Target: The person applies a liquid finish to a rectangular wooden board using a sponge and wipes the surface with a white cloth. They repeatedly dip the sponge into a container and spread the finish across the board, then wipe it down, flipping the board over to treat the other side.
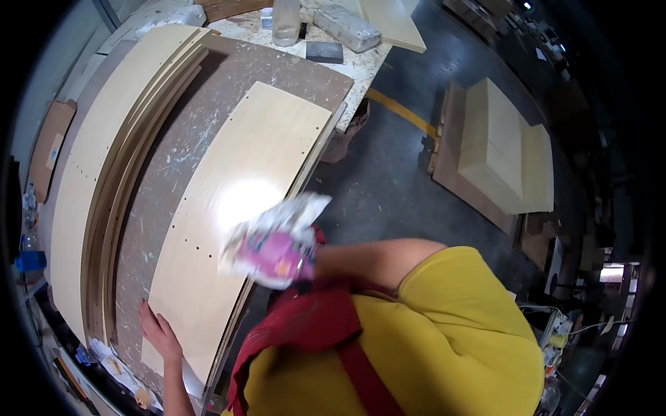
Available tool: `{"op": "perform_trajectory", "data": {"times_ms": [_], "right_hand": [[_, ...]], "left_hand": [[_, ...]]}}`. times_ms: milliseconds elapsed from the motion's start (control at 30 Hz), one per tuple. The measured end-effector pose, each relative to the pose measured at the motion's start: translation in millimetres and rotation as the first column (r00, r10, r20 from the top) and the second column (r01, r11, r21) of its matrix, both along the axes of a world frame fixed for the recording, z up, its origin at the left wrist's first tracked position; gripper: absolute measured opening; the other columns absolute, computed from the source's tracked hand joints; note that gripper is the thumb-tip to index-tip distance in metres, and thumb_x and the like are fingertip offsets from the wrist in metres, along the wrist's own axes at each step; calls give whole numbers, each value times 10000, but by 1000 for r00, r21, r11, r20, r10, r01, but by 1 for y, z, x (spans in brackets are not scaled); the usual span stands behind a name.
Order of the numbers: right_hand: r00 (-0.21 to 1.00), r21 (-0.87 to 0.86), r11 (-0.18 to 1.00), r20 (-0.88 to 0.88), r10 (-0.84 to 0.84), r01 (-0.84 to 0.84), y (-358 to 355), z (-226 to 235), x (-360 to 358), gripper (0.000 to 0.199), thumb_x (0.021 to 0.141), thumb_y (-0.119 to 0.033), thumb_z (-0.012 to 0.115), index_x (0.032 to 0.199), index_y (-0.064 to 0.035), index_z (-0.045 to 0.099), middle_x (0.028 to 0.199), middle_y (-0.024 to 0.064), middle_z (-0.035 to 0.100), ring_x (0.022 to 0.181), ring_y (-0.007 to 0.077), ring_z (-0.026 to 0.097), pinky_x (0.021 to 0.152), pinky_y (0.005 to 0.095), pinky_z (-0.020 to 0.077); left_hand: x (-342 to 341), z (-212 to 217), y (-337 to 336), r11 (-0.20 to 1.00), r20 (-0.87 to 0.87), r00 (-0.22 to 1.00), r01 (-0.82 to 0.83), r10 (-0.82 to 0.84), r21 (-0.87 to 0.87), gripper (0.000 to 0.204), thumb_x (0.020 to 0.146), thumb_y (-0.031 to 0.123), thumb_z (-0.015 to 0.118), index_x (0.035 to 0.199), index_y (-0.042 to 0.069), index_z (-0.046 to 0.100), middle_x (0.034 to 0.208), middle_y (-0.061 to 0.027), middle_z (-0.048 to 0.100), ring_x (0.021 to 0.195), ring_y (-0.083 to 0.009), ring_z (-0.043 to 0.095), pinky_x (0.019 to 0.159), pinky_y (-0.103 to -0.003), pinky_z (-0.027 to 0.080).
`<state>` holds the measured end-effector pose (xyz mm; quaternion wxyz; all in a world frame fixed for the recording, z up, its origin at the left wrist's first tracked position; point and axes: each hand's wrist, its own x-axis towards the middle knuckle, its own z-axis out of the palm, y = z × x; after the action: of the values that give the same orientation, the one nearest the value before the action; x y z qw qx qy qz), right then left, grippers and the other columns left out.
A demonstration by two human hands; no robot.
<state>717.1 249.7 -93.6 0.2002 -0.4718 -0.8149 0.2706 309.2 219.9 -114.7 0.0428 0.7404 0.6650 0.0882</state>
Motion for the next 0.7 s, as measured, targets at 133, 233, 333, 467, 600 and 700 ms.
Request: {"op": "perform_trajectory", "data": {"times_ms": [133, 233, 333, 467, 600, 700], "right_hand": [[947, -186, 972, -312, 81, -145, 15, -18, 14, 293, 874, -228, 548, 1131, -103, 613, 1140, 101, 618, 1066, 241, 601, 928, 353, 471], [994, 257, 961, -63, -84, 97, 70, 17, 79, 392, 869, -255, 622, 1202, -52, 580, 1077, 151, 646, 941, 234, 647, 842, 362, 516], [951, 199, 934, 29, -307, 296, 91, 21, 143, 429, 821, -196, 608, 1221, -50, 552, 1086, 184, 625, 977, 347, 613, 836, 433, 504], [929, 91, 961, 292, 226, -263, 39, -5, 31, 443, 757, -143, 610, 1182, -37, 542, 1019, 183, 615, 887, 359, 609, 758, 448, 509], [695, 149, 680, 102, 711, -718, -38, 5, -156, 278, 719, -147, 639, 964, -47, 555, 804, 151, 599, 773, 311, 632, 690, 429, 526], [604, 46, 603, 1, 797, -796, -44, 12, -200, 266, 727, -140, 634, 956, -50, 533, 911, 160, 596, 864, 341, 617, 749, 439, 516]], "left_hand": [[0, 1, 0, 1000, -10, 1000, -1, 1, 19, 470, 981, 255, 372, 1389, 22, 385, 1454, -155, 388, 1344, -362, 328, 1108, -471, 214], [2, 2, -9, 998, 49, 997, -67, 67, -3, 484, 950, 239, 410, 1381, 20, 403, 1445, -167, 397, 1332, -364, 346, 1103, -471, 228], [-9, -21, -6, 997, 178, 983, -59, 48, 56, 502, 870, 175, 479, 1350, 29, 457, 1427, -168, 422, 1296, -355, 391, 1091, -459, 258], [-8, -18, 4, 986, 79, 996, -55, 43, 155, 497, 795, 113, 554, 1285, 48, 505, 1373, -150, 477, 1250, -341, 446, 1045, -443, 337], [-7, -6, -4, 954, 131, 991, -77, 40, 291, 416, 836, 220, 595, 1208, 39, 545, 1282, -186, 523, 1181, -364, 481, 999, -452, 374], [-48, 6, -10, 984, 179, 983, -73, 43, 165, 404, 852, 224, 579, 1208, 37, 541, 1270, -189, 528, 1182, -370, 477, 992, -455, 376]]}}
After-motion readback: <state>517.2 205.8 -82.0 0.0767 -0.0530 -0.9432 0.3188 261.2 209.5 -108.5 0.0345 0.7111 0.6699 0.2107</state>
